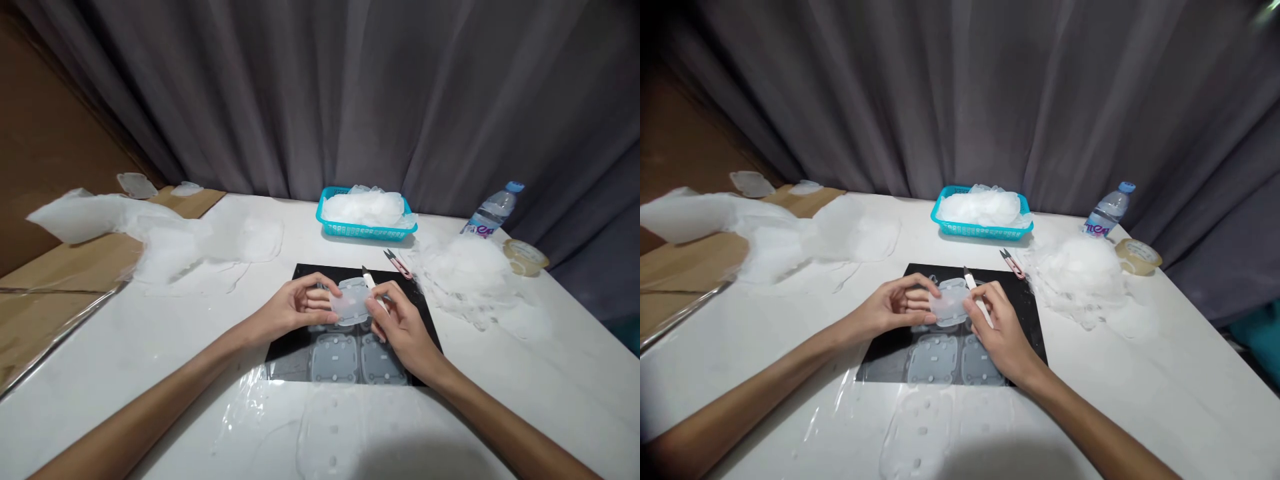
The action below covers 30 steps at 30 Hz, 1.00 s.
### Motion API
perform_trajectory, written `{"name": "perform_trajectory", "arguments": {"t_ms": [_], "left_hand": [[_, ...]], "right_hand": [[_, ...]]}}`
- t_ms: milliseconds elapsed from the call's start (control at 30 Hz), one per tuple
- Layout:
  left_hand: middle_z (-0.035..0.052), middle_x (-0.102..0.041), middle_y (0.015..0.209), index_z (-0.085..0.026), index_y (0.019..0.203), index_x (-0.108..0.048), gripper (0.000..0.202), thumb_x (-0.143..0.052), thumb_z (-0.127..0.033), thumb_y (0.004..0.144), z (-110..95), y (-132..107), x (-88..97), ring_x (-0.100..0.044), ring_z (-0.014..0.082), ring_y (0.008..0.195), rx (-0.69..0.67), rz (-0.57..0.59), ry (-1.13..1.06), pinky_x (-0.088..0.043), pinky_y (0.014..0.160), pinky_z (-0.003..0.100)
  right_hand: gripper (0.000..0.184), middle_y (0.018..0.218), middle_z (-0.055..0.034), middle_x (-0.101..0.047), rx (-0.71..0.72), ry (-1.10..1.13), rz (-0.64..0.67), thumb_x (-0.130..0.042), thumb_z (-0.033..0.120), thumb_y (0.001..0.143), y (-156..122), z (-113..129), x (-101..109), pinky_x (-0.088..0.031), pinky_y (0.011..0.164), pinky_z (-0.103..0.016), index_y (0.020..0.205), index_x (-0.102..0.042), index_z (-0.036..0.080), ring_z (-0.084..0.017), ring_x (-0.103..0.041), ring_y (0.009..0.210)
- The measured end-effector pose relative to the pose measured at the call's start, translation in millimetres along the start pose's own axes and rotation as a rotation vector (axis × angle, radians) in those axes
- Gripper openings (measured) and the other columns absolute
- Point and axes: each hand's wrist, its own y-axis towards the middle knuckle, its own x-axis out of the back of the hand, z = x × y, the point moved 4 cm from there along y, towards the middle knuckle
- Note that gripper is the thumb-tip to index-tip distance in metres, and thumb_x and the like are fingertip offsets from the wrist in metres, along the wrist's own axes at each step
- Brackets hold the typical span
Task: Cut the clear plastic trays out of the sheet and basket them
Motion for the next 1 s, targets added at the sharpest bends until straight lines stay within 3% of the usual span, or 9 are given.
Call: {"name": "perform_trajectory", "arguments": {"t_ms": [200,767,1000], "left_hand": [[0.0034,-0.08,0.094,-0.016,0.105,-0.064,0.034,-0.088,-0.02,0.081,3.1,0.9,3.1,-0.077,0.0138,0.086,-0.011,-0.002,0.011,-0.057,0.08,0.023],[0.0027,-0.078,0.076,-0.015,0.093,-0.068,0.028,-0.09,-0.024,0.079,-10.1,-1.0,1.4,-0.071,0.0135,0.07,-0.065,-0.112,0.059,-0.055,0.074,0.025],[0.0028,-0.078,0.077,-0.014,0.093,-0.068,0.024,-0.087,-0.025,0.083,-2.6,-0.3,1.6,-0.07,0.0124,0.071,-0.041,-0.031,0.09,-0.053,0.074,0.025]], "right_hand": [[0.025,0.098,0.0005,-0.042,0.024,0.036,-0.039,-0.062,0.048,0.101,0.2,2.6,0.2,-0.043,0.049,-0.021,0.096,-0.063,0.023,-0.008,-0.041,0.063],[0.03,0.094,-0.0005,-0.047,0.015,0.037,-0.051,-0.067,0.049,0.097,1.5,6.0,-1.4,-0.043,0.046,-0.023,0.087,-0.065,0.021,-0.007,-0.044,0.058],[0.034,0.069,0.006,-0.044,-0.049,0.103,-0.077,-0.069,0.053,0.095,6.2,-0.6,0.9,-0.038,0.046,-0.023,0.09,-0.066,0.02,-0.007,-0.046,0.048]]}}
